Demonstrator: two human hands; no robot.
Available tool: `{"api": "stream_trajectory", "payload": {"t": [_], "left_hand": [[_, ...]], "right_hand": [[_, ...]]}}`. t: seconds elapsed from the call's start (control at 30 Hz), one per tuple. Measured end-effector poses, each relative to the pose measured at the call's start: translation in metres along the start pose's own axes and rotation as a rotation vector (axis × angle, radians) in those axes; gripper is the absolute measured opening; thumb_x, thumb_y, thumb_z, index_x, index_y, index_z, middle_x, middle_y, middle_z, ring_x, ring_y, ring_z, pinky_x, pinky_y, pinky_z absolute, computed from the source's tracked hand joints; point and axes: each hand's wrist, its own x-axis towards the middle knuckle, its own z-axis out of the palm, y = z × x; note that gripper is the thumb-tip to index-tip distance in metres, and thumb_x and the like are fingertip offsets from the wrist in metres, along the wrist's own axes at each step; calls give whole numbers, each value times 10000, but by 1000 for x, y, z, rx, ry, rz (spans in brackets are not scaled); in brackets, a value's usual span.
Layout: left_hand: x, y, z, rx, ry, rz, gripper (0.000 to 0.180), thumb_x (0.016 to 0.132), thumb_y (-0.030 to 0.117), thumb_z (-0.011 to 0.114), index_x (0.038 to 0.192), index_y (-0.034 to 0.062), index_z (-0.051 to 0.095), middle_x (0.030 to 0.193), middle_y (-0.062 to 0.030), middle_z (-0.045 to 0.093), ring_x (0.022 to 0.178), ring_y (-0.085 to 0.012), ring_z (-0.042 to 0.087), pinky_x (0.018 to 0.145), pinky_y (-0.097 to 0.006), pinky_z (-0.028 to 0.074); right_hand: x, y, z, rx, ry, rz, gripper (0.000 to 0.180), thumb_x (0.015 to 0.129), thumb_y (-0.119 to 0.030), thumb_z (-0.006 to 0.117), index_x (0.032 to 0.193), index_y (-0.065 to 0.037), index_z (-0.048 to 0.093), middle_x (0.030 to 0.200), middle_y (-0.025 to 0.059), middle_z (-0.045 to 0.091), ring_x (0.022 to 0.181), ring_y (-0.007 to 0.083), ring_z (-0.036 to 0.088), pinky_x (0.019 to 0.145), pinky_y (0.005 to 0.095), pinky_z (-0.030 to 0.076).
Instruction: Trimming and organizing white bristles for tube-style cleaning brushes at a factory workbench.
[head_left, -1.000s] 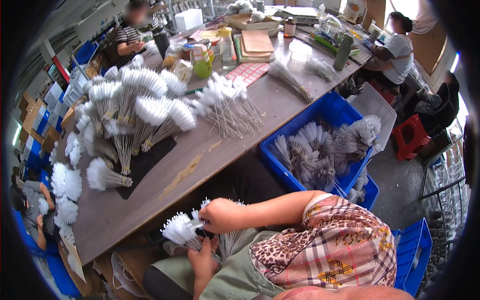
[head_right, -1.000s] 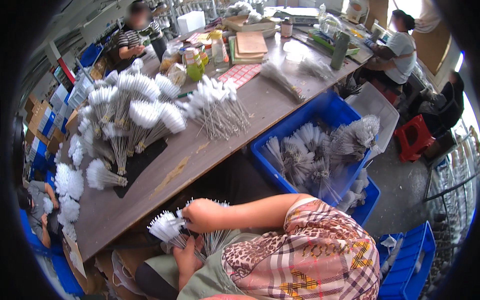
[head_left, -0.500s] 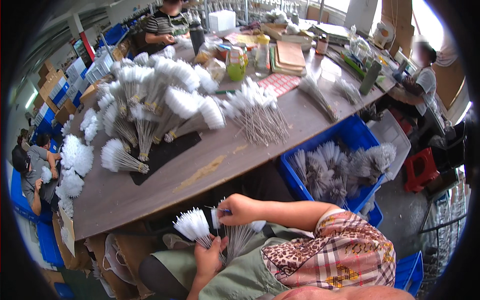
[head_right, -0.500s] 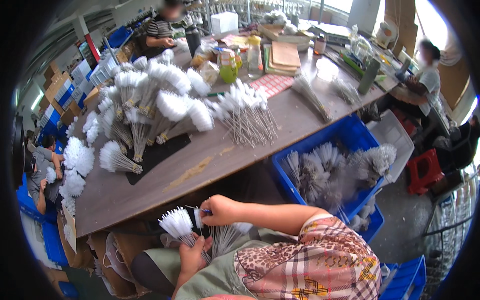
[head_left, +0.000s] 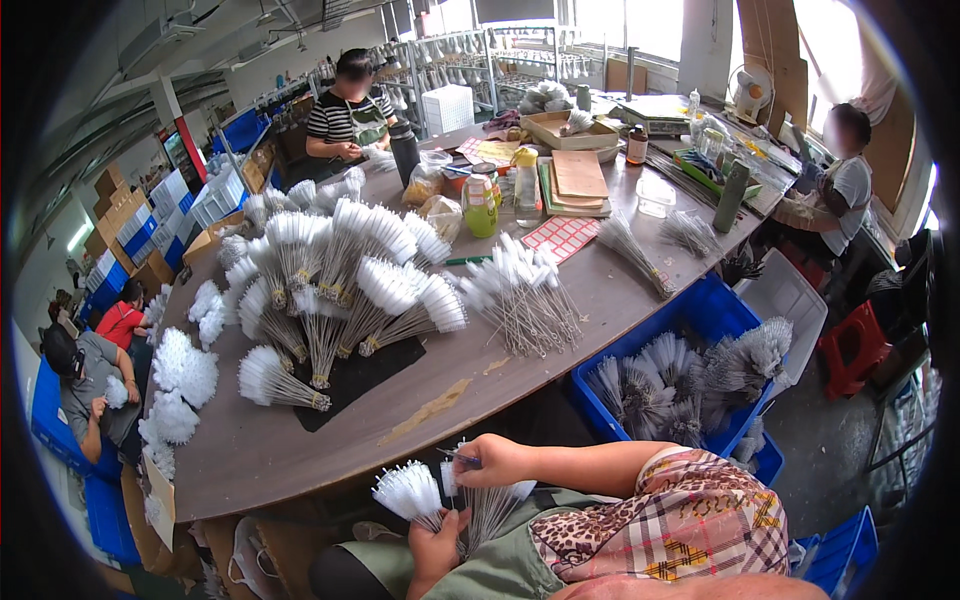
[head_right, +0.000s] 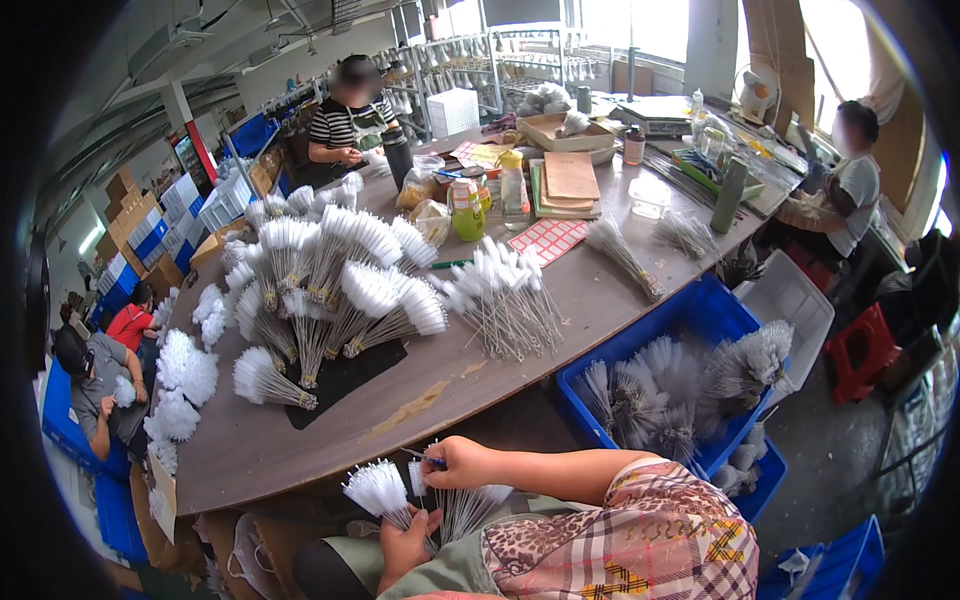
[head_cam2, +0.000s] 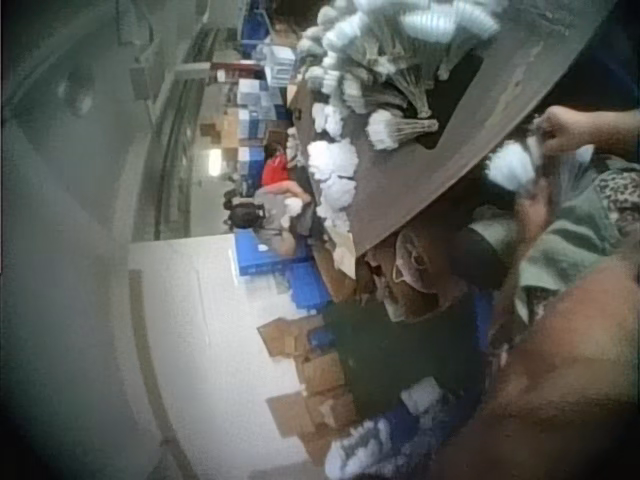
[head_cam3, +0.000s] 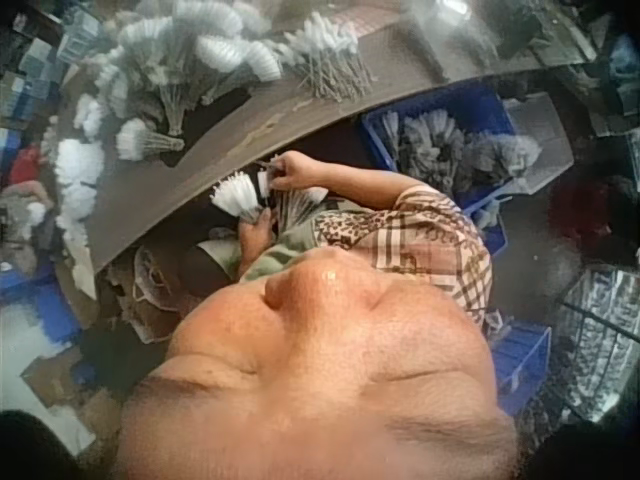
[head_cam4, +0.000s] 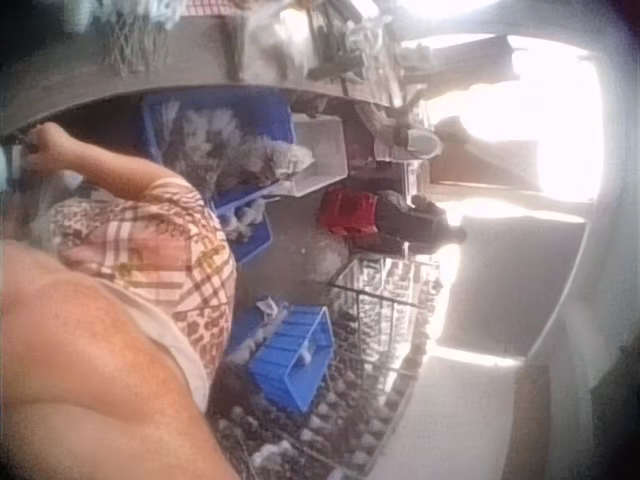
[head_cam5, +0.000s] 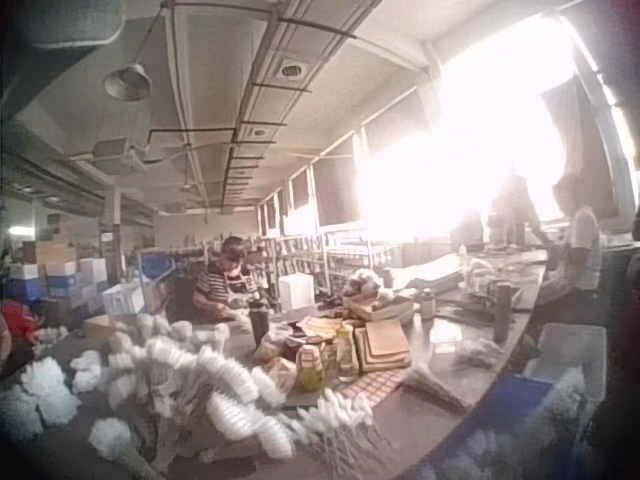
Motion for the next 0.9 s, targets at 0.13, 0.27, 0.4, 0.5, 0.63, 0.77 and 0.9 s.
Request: {"api": "stream_trajectory", "payload": {"t": [0.13, 0.27, 0.4, 0.5, 0.63, 0.77, 0.9], "left_hand": [[7, 15, -3, 13, -27, 43, 166, 848, -54, 537, 954, 45, 457, 856, -73, 530, 784, -255, 640, 740, -393, 553], [12, 29, -9, -11, -11, 0, 168, 849, -51, 535, 961, 48, 459, 864, -64, 527, 791, -251, 641, 745, -396, 555], [20, 47, -8, -107, 27, -97, 114, 881, -27, 519, 954, 40, 461, 868, -51, 538, 854, -239, 639, 797, -366, 548], [28, 56, -1, -142, -16, -183, 98, 885, 5, 537, 948, 47, 474, 878, -49, 543, 871, -235, 636, 819, -364, 538], [32, 45, -14, -291, -31, -275, 124, 874, 19, 567, 963, 55, 490, 893, -49, 569, 888, -260, 641, 808, -371, 531], [27, 38, -14, -254, -9, -348, 156, 859, 77, 615, 978, 101, 518, 881, -24, 595, 901, -251, 640, 780, -373, 517], [20, 38, -14, -257, 13, -367, 159, 858, 88, 619, 980, 116, 520, 883, -21, 595, 891, -243, 640, 770, -366, 515]], "right_hand": [[6, -20, -3, -19, 68, -61, 163, 766, -145, 662, 844, -5, 632, 706, 70, 620, 657, 109, 556, 641, 282, 469], [20, -27, 1, 9, 80, -59, 148, 766, -133, 662, 833, -5, 633, 683, 80, 611, 632, 117, 553, 621, 286, 466], [41, -24, -5, -34, 107, -93, 125, 754, -128, 689, 829, -32, 659, 705, 94, 640, 658, 104, 573, 619, 300, 489], [42, -33, -13, 79, 106, 41, 103, 753, -102, 687, 810, -24, 653, 683, 22, 628, 651, 62, 550, 592, 266, 480], [51, -15, -10, 449, 32, 240, 74, 783, -77, 625, 799, -5, 622, 723, -9, 601, 643, 45, 519, 604, 215, 442], [46, -3, -13, 515, -132, 212, 183, 878, -187, 580, 864, -6, 605, 652, -28, 513, 571, 35, 441, 509, 198, 369], [33, -9, -30, 627, -416, 339, 543, 965, -485, 347, 1031, 14, 550, 608, -46, 369, 512, 52, 342, 464, 206, 305]]}}
